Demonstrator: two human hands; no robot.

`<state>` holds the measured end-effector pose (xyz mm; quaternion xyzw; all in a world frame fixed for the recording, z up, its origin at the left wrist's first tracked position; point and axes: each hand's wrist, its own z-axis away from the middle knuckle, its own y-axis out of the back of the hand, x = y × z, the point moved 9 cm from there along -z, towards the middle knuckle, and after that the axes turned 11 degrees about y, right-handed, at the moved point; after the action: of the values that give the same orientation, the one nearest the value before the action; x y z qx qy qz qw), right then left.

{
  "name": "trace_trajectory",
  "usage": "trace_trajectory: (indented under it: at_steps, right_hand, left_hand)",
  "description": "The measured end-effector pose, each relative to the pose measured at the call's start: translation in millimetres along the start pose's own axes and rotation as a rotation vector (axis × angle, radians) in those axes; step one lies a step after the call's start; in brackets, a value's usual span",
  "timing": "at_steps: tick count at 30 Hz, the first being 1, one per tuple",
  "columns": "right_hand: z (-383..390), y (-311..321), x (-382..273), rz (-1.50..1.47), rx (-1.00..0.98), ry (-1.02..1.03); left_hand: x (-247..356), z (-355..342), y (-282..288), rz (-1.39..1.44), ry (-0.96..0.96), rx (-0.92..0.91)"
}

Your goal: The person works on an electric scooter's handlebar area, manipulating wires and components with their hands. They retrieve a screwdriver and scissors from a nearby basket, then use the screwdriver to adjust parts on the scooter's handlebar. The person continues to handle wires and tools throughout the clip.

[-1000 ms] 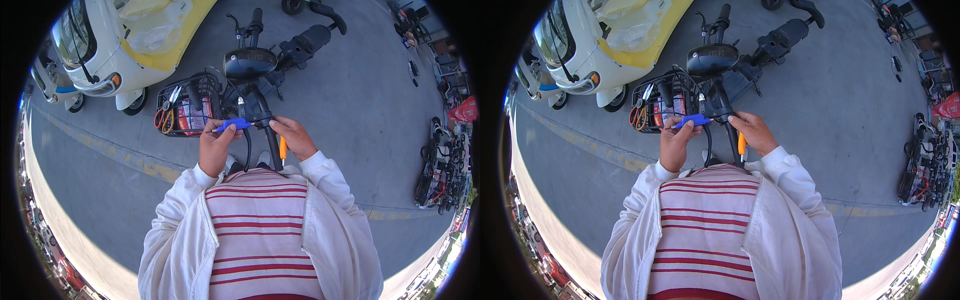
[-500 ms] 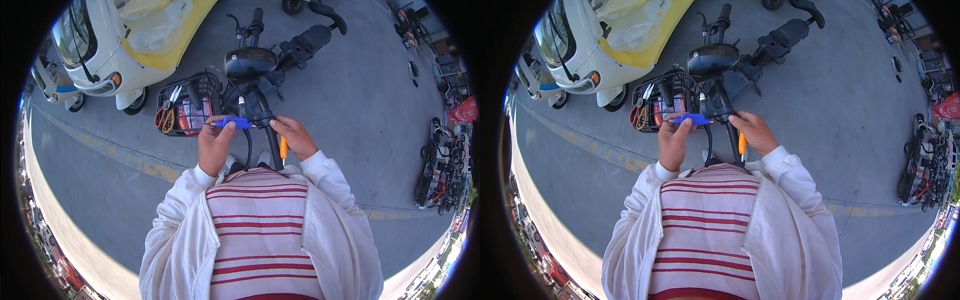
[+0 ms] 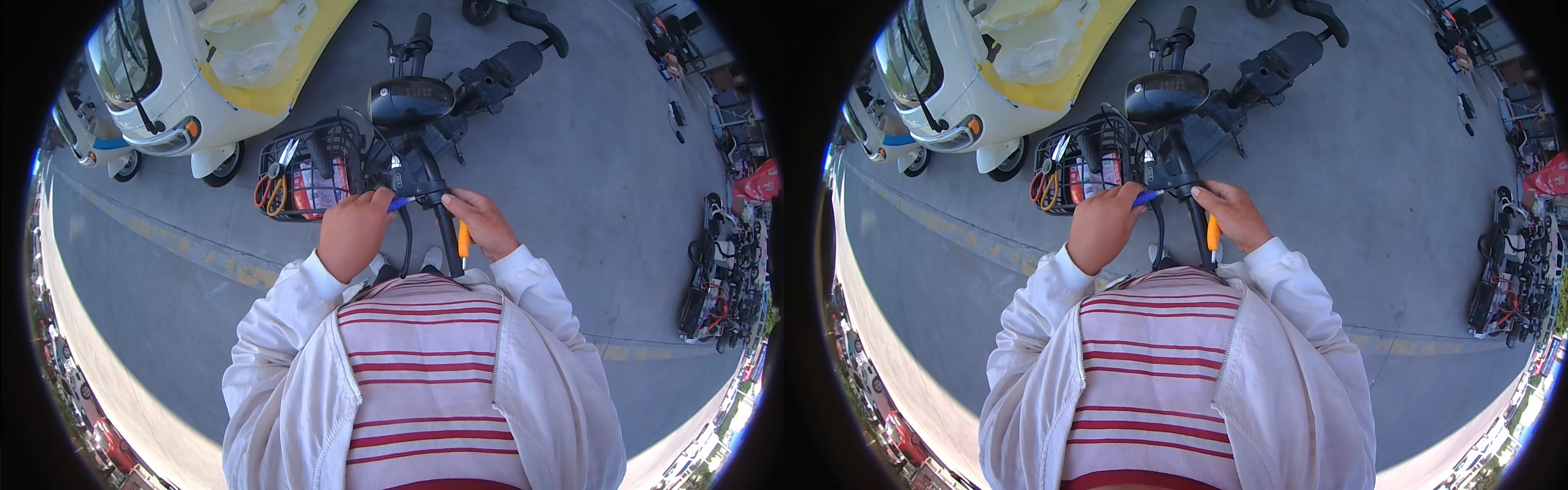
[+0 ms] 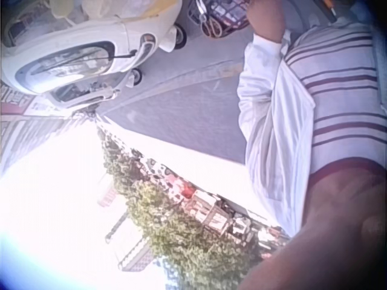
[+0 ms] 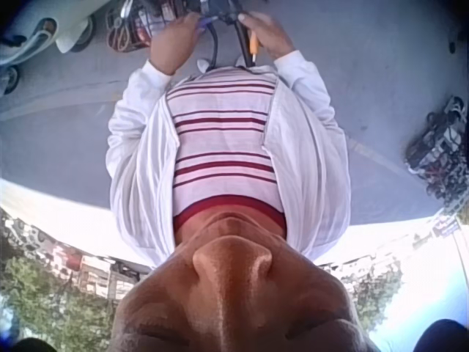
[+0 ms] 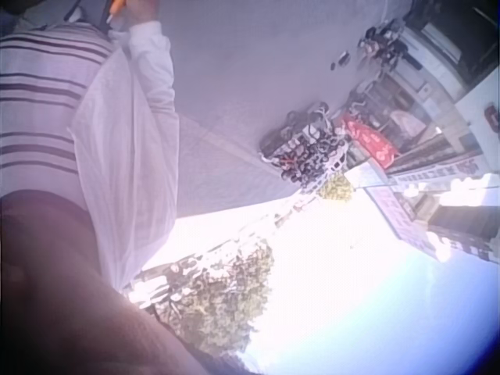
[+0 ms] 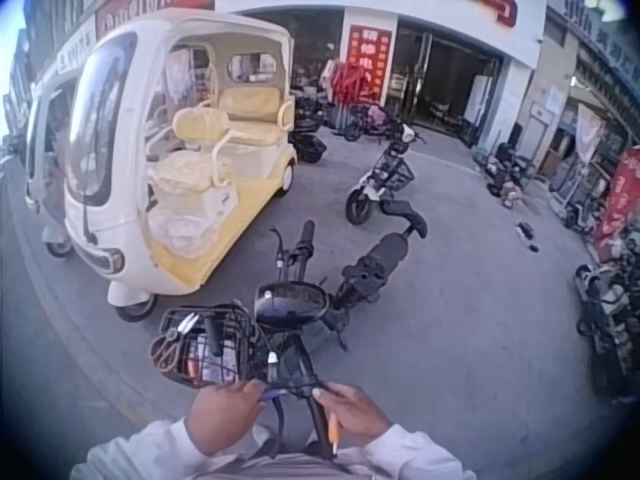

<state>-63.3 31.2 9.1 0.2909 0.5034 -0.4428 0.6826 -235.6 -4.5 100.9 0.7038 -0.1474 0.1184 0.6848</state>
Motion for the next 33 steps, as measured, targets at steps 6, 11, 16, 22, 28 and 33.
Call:
trace_trajectory:
  at_steps: [6, 11, 16, 22, 28, 33]
  right_hand:
    - [0, 0, 0, -0.022, -0.004, 0.021]
    - [1, -1, -3, -0.023, 0.001, 0.023]
    - [1, -2, -4, -0.025, -0.006, 0.026]
    - [2, -1, -5, -0.022, 0.0, 0.023]
    - [0, 0, 1, -0.014, 0.003, 0.002]
    - [1, -1, -2, -0.025, 0.0, 0.01]
  left_hand:
    - [11, -3, 7, -0.127, 0.008, -0.018]
    - [14, -3, 9, -0.137, 0.009, -0.02]
    - [12, -3, 6, -0.151, 0.011, -0.021]
    - [15, -3, 6, -0.138, -0.025, 0.026]
    - [8, -5, 7, -0.023, 0.041, -0.012]
    - [1, -2, 13, 0.129, 0.04, -0.001]
